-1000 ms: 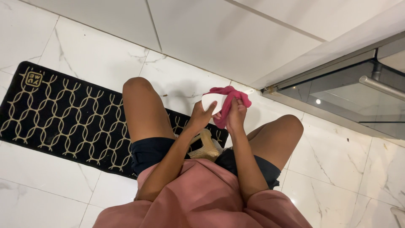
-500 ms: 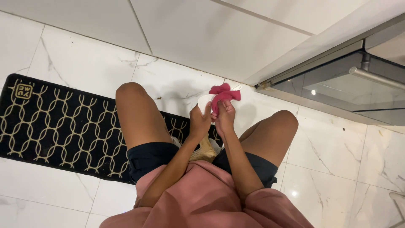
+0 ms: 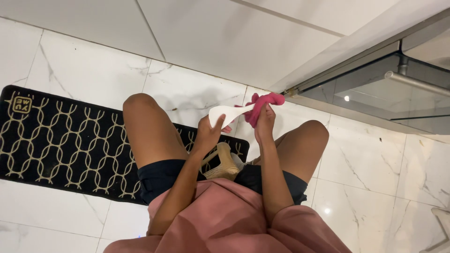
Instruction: Cleaning and organizing a kitchen drawer, wiping it out and cleaning the utensils inside.
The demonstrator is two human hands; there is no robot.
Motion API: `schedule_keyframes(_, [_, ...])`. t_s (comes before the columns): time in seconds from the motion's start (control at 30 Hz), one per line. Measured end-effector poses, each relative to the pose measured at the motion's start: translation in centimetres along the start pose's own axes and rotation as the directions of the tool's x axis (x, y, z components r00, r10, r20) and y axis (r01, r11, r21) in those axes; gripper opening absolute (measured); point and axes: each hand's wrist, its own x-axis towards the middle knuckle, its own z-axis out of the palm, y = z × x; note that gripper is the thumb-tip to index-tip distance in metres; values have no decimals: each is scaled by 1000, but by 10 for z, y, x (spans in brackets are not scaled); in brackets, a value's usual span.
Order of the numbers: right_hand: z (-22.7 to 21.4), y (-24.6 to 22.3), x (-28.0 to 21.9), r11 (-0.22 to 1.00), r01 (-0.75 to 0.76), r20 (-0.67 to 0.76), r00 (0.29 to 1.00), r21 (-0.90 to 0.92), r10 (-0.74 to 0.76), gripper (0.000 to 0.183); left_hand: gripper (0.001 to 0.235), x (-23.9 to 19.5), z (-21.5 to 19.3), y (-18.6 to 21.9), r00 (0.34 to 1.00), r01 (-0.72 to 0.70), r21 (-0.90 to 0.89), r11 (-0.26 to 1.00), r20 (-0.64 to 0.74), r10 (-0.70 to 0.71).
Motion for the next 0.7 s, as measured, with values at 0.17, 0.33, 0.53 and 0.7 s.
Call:
schedule_keyframes(0.17, [31, -31, -20, 985, -133, 96, 988, 111, 123, 33, 32, 3, -3, -11, 1000, -8, -65, 998, -13, 7])
schedule_keyframes(0.33, [15, -7, -19, 984, -139, 154, 980, 108, 122, 28, 34, 9, 7, -16, 1000, -3, -91, 996, -16, 2])
schedule_keyframes(0.53, [7, 34, -18, 983, -178, 132, 974, -45, 182, 22, 33, 10, 21, -12, 997, 78, 22, 997, -22, -78])
schedule_keyframes(0.7, [-1, 10, -7, 993, -16, 15, 1000, 118, 14, 21, 33, 12, 4, -9, 994, 41, 27, 999, 105, -43])
